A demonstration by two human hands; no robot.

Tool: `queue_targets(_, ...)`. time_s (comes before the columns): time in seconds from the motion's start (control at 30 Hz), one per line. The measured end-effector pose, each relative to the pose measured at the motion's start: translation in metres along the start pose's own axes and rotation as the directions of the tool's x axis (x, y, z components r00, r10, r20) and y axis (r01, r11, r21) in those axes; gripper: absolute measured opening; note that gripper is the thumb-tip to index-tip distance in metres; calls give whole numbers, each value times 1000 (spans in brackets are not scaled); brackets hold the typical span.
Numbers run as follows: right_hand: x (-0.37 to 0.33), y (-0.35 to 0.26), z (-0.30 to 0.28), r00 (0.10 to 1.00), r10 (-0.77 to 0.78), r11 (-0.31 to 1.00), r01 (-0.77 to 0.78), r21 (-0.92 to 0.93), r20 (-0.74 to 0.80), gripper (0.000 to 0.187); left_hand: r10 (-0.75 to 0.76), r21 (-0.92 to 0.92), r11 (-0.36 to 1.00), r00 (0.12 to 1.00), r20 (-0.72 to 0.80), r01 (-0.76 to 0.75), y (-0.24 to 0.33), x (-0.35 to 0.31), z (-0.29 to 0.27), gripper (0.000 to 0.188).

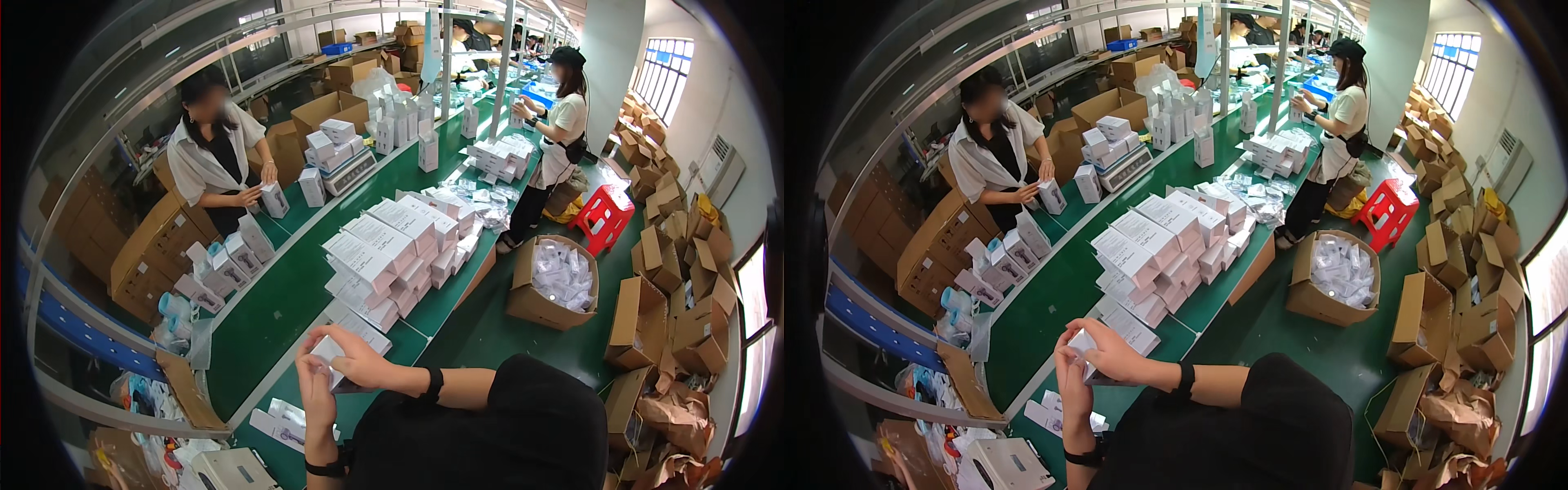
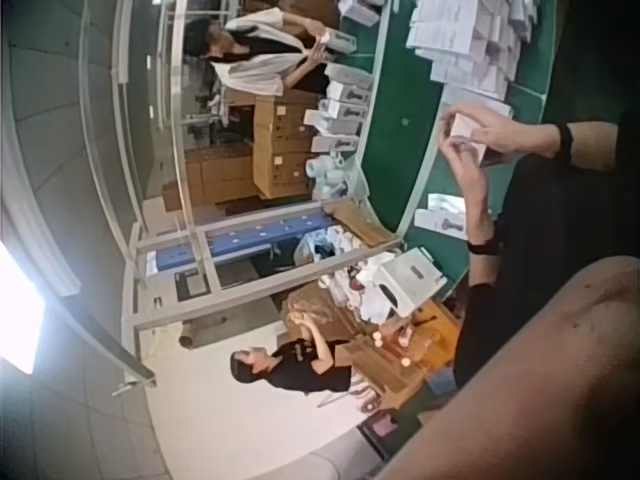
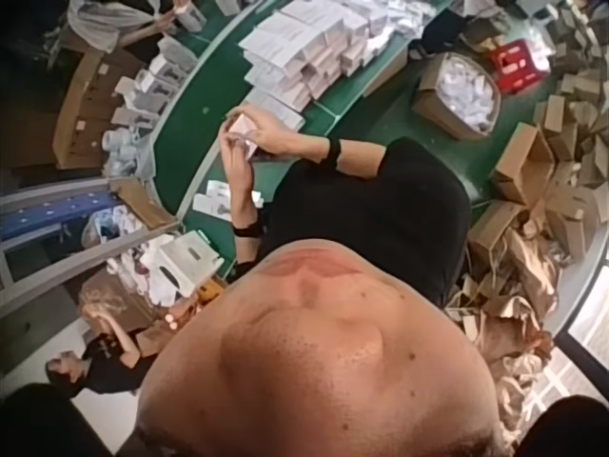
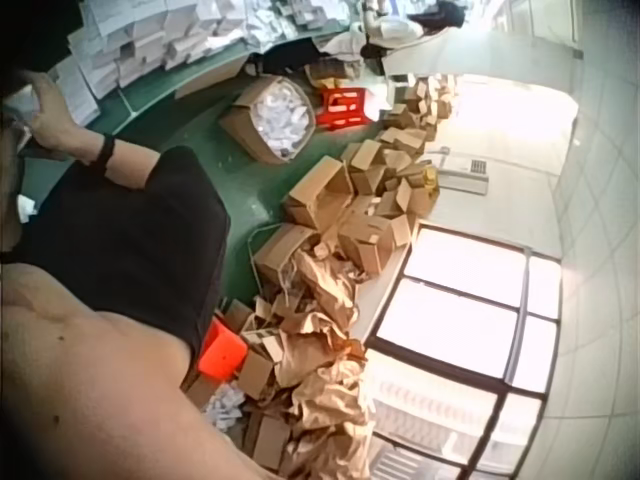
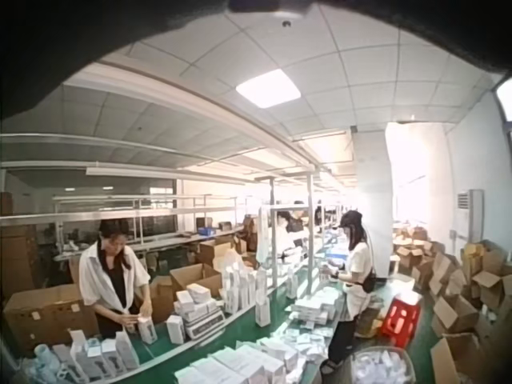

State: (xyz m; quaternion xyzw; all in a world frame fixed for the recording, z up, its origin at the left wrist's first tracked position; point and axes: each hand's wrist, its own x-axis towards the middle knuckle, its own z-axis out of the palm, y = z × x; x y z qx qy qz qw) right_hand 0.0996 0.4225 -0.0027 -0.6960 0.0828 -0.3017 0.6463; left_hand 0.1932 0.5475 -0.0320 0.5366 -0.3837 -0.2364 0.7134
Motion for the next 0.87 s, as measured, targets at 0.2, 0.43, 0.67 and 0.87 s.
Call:
queue_targets(0.2, 4, 2, 10, 1000, -17, 981, 12, -196, -22, 49, -210, 36, 976, 973, -101, 214, 6, -5, -1, 47)
queue_targets(0.43, 18, 3, 20, 955, 0, 999, 12, -41, 298, 57, -226, 525, 816, 969, -96, 242, 47, -39, -55, 84)
queue_targets(0.67, 2, 118, 13, 829, -240, 701, 508, -501, 505, 76, -109, 919, 171, 934, -341, 355, -84, -148, -131, 95)
queue_targets(0.87, -16, 191, -22, 882, 182, 330, 362, -872, 435, 77, -325, 878, -473, 912, -249, 71, -180, -283, -171, 109)
